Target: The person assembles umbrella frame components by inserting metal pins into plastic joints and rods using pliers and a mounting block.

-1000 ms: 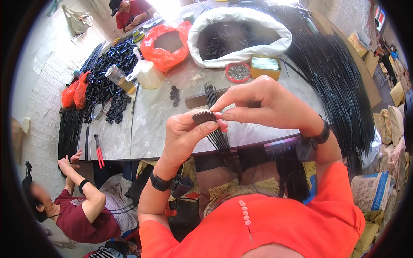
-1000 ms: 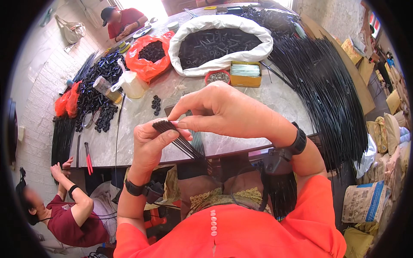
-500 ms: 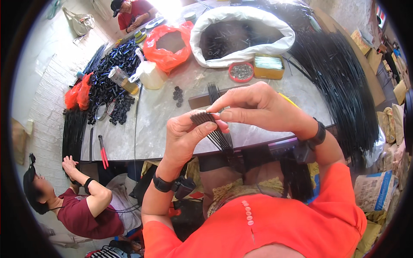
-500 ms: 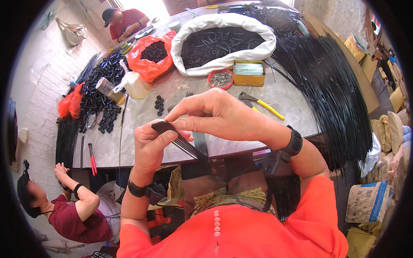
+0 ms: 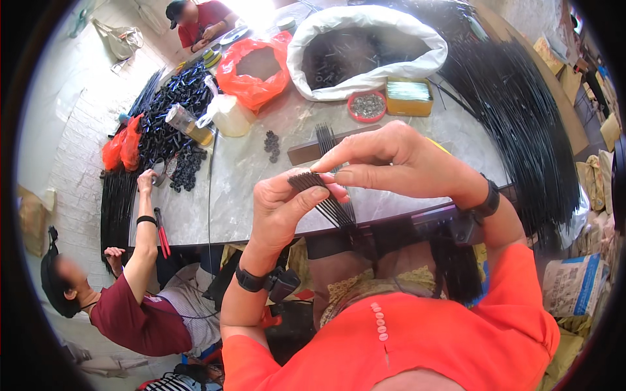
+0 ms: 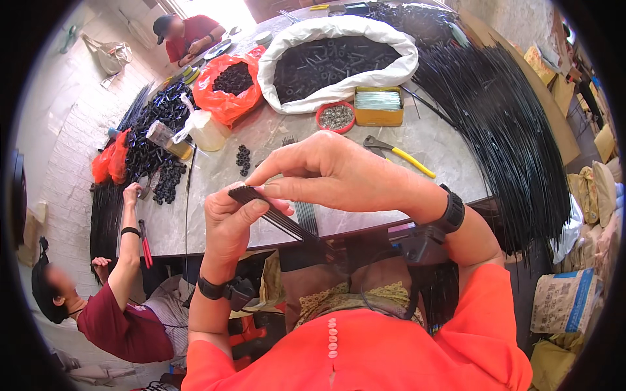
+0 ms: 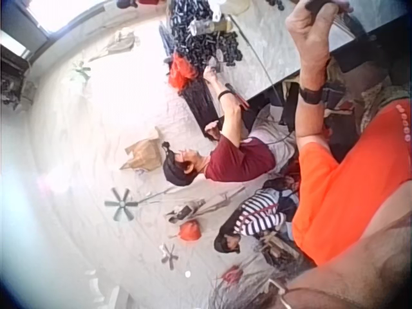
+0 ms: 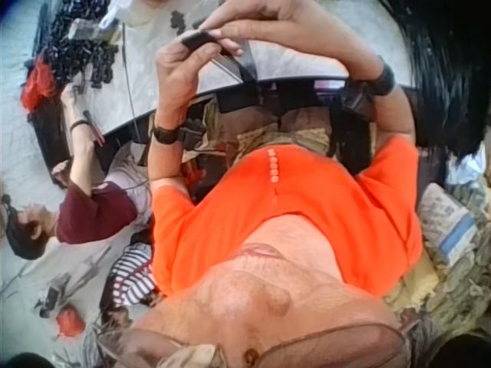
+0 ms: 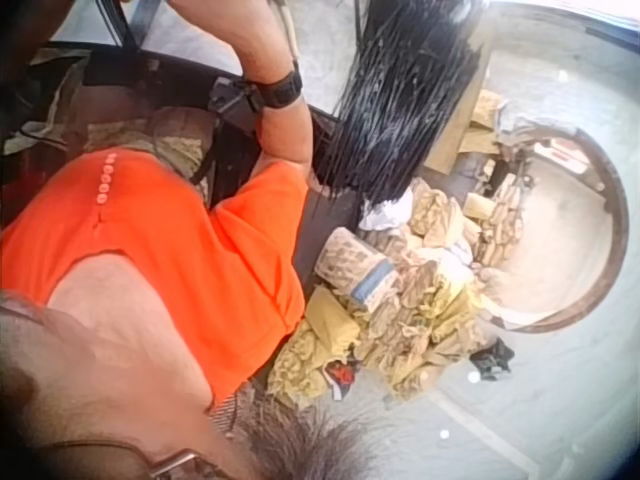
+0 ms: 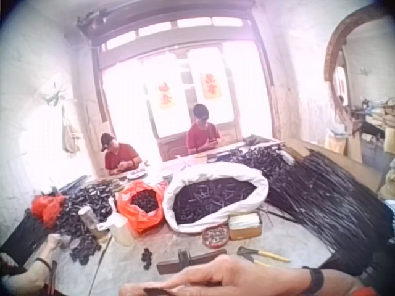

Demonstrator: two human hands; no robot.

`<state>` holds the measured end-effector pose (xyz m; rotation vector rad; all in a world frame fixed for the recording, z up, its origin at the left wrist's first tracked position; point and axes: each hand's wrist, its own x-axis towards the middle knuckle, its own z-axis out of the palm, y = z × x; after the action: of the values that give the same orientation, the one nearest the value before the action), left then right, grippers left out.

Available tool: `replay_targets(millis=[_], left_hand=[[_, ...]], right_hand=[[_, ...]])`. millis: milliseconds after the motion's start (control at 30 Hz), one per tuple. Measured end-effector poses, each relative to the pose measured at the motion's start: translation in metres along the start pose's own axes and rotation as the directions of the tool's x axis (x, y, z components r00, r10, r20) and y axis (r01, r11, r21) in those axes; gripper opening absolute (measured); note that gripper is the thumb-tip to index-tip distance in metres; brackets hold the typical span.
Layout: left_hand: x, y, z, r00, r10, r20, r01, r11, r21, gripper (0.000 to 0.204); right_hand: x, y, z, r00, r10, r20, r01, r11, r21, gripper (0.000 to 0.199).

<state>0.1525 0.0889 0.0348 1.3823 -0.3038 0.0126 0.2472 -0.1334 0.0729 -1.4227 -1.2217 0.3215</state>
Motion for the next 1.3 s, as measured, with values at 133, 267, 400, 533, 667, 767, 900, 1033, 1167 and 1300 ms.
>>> replay_targets(millis=[133, 267, 400, 533, 667, 767, 900, 1033, 1167, 1300], left_hand=[[0.001, 0.001, 0.0, 1.0, -0.004, 0.012, 0.004, 1.0, 0.006, 0.019], [0.001, 0.001, -0.001, 1.0, -0.002, 0.027, 0.002, 1.0, 0.015, 0.018], [0.0, 0.0, -0.001, 1.0, -0.012, 0.008, 0.012, 1.0, -0.005, 0.017], [0.0, -0.001, -0.002, 1.0, -0.008, 0.001, 0.008, 1.0, 0.025, 0.017], [0.001, -0.001, -0.003, 1.0, -0.011, 0.011, 0.011, 1.0, 0.028, 0.018], [0.001, 0.002, 0.0, 1.0, -0.014, 0.016, 0.014, 1.0, 0.019, 0.017], [0.003, 0.003, 0.0, 1.0, -0.005, 0.023, 0.004, 0.999, 0.037, 0.016], [0.002, 0.004, 0.002, 1.0, -0.022, 0.003, 0.022, 0.998, 0.057, 0.016], [0.002, 0.004, 0.003, 1.0, -0.026, -0.009, 0.027, 0.996, 0.085, 0.017], [0.004, 0.004, 0.005, 1.0, -0.003, 0.023, 0.001, 0.994, 0.111, 0.018]], right_hand=[[0.001, -0.004, -0.004, 1.0, 0.014, 0.026, -0.012, 0.997, -0.08, 0.025], [0.003, -0.012, -0.008, 0.996, 0.064, 0.064, -0.054, 0.988, -0.141, 0.025], [0.004, -0.015, -0.005, 1.0, 0.017, 0.002, -0.016, 0.989, -0.147, 0.022], [0.001, -0.022, 0.003, 0.997, 0.03, -0.076, -0.05, 0.96, -0.274, 0.02], [0.001, -0.021, 0.004, 0.996, 0.02, -0.087, -0.044, 0.957, -0.287, 0.018], [0.007, -0.021, -0.002, 0.999, 0.054, 0.0, -0.054, 0.993, -0.102, 0.017], [0.005, -0.024, 0.0, 0.995, 0.088, -0.044, -0.094, 0.985, -0.142, 0.017], [0.005, -0.027, 0.002, 0.994, 0.091, -0.062, -0.1, 0.981, -0.164, 0.017], [0.007, -0.03, -0.002, 0.993, 0.112, -0.034, -0.117, 0.977, -0.18, 0.017], [0.009, -0.035, -0.004, 0.989, 0.143, -0.03, -0.147, 0.969, -0.197, 0.02]])
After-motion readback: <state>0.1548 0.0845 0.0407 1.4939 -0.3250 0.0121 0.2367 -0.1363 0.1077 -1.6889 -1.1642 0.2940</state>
